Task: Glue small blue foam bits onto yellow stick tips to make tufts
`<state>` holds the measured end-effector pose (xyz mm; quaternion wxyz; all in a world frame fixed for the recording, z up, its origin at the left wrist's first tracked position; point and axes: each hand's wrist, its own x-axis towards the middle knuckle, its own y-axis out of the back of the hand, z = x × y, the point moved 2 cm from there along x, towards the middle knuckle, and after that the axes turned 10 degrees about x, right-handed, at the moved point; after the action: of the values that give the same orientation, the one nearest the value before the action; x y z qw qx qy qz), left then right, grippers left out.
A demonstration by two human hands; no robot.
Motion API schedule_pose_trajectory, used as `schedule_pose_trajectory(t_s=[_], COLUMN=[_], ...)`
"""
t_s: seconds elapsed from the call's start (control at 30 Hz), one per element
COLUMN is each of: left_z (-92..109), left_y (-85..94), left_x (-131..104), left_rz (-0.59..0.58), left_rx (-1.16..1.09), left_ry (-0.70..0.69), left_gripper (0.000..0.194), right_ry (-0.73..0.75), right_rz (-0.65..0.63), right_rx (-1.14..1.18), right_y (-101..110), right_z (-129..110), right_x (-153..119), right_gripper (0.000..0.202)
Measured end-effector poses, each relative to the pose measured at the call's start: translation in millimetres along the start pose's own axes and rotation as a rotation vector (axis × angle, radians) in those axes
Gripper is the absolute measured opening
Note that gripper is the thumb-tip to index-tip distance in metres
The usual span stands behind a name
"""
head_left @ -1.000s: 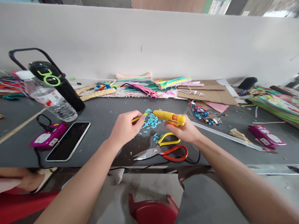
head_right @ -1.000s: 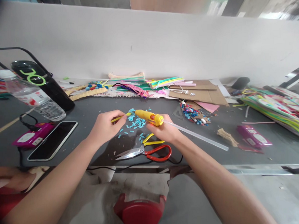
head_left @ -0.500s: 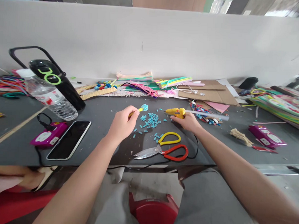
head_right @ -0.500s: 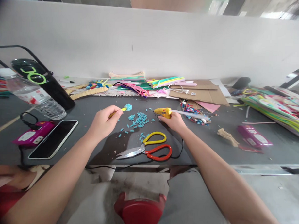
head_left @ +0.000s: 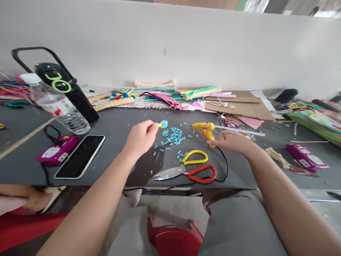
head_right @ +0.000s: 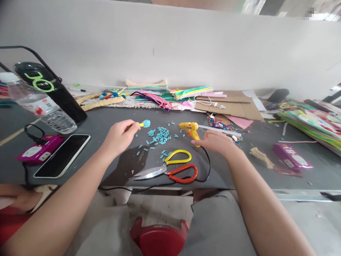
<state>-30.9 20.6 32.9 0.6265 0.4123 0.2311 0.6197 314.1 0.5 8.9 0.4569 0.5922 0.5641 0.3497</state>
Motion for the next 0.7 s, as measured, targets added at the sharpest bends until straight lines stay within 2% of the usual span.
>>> schedule_pose_trajectory(t_s=[0.07, 0.13, 0.17, 0.2, 0.27, 0.33, 0.37, 0.5, 0.7], left_z=[-1, -2, -4, -5, -7, -9, -10, -12, -12], left_y=[-0.3, -1.0, -1.6, -2.2, -3.7, -5.1, -5.8, -8.0, -9.1], left_x=[1, 2, 2, 3, 5, 6, 7, 7, 7], left_rz=[-0.003, 0.003, 0.007, 0.011, 0.024, 0.04, 0.043, 0.024, 0.009], left_rx=[0.003, -0.001, -0.002, -0.003, -0.01, -0.022, -0.025, -0.007, 0.006], left_ry=[0.005, 0.004, 0.001, -0.002, -0.005, 0.002, 0.005, 0.0, -0.016], left_gripper=[0.033, 0.029, 0.027, 0.026, 0.024, 0.024, 0.024, 0.023, 0.023], right_ry=[-0.022, 0.151, 0.266, 0.36, 0.512, 0.547, 0.529, 0.468, 0.446], right_rz=[-0.254, -0.514, -0.573, -0.57, -0.418, -0.199, -0.155, -0.106, -0.091], right_rx=[0.019, 0.228, 0.345, 0.453, 0.532, 0.434, 0.366, 0.208, 0.254], right_y=[9, 9, 7, 3, -10, -27, -36, -64, -77], right_z=[-3, -20, -34, -49, -80, -110, -123, -156, -166], right_x=[-16, -31, -35, -37, -30, -12, -2, 34, 48], right_gripper=[0.057, 0.052, 0.047, 0.04, 0.031, 0.022, 0.022, 0.029, 0.008])
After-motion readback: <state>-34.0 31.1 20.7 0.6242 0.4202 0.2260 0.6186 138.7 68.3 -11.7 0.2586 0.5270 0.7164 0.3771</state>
